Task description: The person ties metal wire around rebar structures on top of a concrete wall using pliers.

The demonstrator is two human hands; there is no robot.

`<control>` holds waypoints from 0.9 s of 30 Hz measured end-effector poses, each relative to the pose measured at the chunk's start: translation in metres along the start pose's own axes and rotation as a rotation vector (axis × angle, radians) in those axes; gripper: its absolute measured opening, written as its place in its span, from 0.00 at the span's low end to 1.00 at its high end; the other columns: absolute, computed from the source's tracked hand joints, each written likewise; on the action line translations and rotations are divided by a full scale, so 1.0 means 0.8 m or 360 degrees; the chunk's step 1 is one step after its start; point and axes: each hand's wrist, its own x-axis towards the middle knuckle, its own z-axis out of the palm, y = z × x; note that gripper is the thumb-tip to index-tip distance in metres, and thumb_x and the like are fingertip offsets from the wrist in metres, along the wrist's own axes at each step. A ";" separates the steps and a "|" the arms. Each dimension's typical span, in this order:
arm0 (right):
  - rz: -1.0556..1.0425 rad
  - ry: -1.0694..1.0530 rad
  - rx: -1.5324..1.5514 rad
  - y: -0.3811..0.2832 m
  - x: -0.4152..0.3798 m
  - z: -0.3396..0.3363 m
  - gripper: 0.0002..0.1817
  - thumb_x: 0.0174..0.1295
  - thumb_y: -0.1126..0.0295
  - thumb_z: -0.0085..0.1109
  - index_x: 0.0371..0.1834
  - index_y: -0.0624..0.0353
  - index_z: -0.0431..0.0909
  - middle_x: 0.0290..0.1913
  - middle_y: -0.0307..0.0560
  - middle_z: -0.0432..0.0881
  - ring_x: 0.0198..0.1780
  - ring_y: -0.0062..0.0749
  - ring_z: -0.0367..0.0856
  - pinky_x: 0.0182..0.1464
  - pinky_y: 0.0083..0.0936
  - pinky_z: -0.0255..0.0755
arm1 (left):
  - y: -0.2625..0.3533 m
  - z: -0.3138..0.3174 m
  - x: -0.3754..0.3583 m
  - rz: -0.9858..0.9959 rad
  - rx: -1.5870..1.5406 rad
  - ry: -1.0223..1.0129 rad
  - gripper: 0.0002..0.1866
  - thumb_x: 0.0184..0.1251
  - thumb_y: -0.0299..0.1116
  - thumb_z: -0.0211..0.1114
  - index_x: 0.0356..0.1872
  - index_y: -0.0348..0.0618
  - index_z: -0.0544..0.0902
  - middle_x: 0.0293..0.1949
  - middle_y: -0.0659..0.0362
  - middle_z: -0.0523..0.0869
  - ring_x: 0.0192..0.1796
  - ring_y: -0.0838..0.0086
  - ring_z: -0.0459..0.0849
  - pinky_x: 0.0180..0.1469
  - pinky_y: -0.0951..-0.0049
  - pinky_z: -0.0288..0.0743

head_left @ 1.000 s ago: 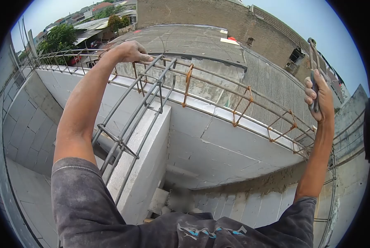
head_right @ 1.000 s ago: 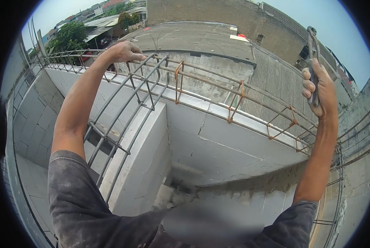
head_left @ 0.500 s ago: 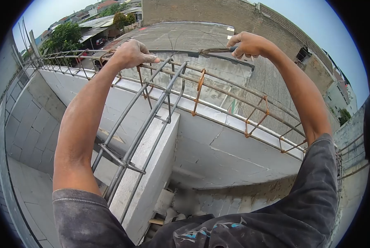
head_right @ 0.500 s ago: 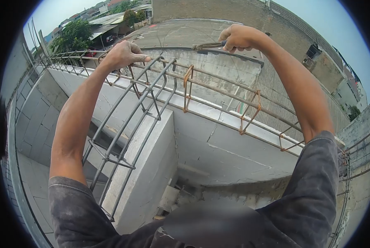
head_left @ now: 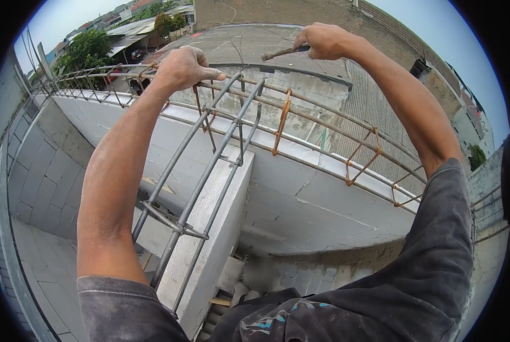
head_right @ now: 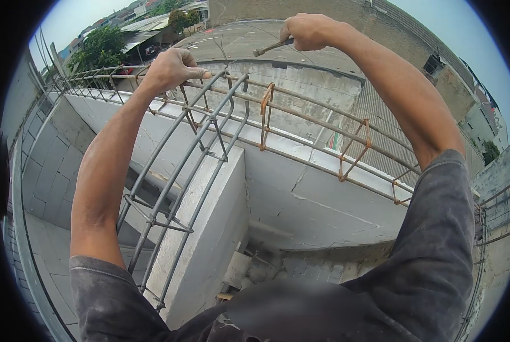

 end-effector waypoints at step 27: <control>0.0690 0.0745 0.1596 0.011 -0.157 -0.059 0.17 0.73 0.61 0.57 0.55 0.61 0.69 0.32 0.39 0.78 0.32 0.16 0.82 0.31 0.17 0.84 | 0.017 0.009 0.019 0.0568 -0.0194 -0.0513 0.18 0.62 0.40 0.73 0.50 0.44 0.90 0.40 0.55 0.92 0.39 0.69 0.87 0.47 0.67 0.80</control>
